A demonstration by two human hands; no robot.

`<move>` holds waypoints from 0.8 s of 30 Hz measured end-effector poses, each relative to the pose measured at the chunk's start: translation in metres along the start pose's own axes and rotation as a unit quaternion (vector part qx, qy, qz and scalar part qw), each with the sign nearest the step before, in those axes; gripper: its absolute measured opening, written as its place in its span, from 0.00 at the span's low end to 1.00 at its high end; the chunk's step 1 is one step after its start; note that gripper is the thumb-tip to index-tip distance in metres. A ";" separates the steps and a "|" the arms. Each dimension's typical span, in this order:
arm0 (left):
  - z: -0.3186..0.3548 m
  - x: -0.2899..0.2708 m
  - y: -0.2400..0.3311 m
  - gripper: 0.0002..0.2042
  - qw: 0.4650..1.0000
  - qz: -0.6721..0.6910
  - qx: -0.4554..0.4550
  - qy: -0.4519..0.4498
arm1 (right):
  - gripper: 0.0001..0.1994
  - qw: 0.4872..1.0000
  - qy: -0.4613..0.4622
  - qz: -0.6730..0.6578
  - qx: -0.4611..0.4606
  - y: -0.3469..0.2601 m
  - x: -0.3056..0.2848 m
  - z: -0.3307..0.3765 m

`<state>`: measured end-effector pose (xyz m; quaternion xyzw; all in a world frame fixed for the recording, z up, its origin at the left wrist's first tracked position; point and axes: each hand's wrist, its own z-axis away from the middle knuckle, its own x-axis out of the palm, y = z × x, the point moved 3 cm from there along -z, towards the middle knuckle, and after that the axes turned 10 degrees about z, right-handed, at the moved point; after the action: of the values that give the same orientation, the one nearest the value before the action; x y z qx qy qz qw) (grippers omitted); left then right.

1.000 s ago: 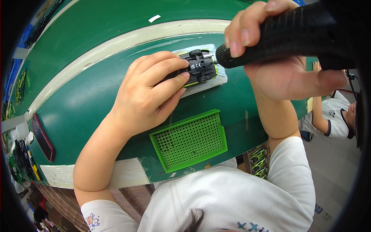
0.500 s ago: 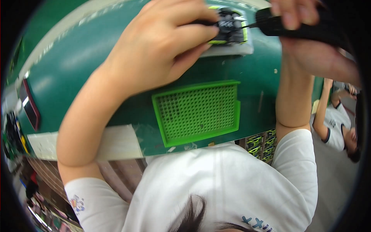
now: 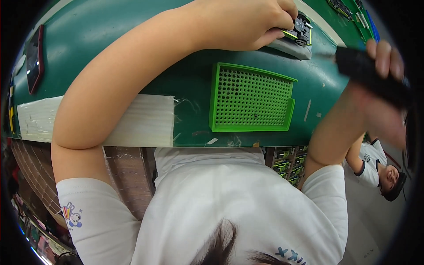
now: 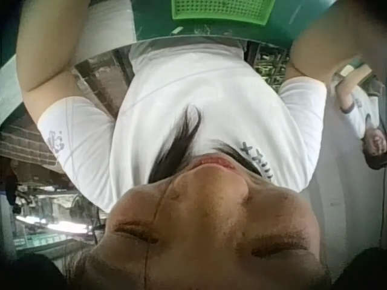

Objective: The person assembles toy cars by fitting chassis components, fastening screws into the underside of each car using an electric screwdriver, and placing the assembled cars into compartments in a cardboard box.

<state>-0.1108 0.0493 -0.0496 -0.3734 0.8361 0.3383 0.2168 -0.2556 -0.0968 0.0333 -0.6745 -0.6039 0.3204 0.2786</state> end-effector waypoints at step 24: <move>0.028 -0.024 -0.001 0.31 0.951 0.062 -0.299 0.055 | 0.50 0.993 -0.059 -0.016 0.097 0.023 0.106 0.000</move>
<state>-0.0919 0.0809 -0.0540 -0.3867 0.7288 0.5643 0.0278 -0.2345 0.0061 0.0056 -0.6147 -0.5956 0.4124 0.3120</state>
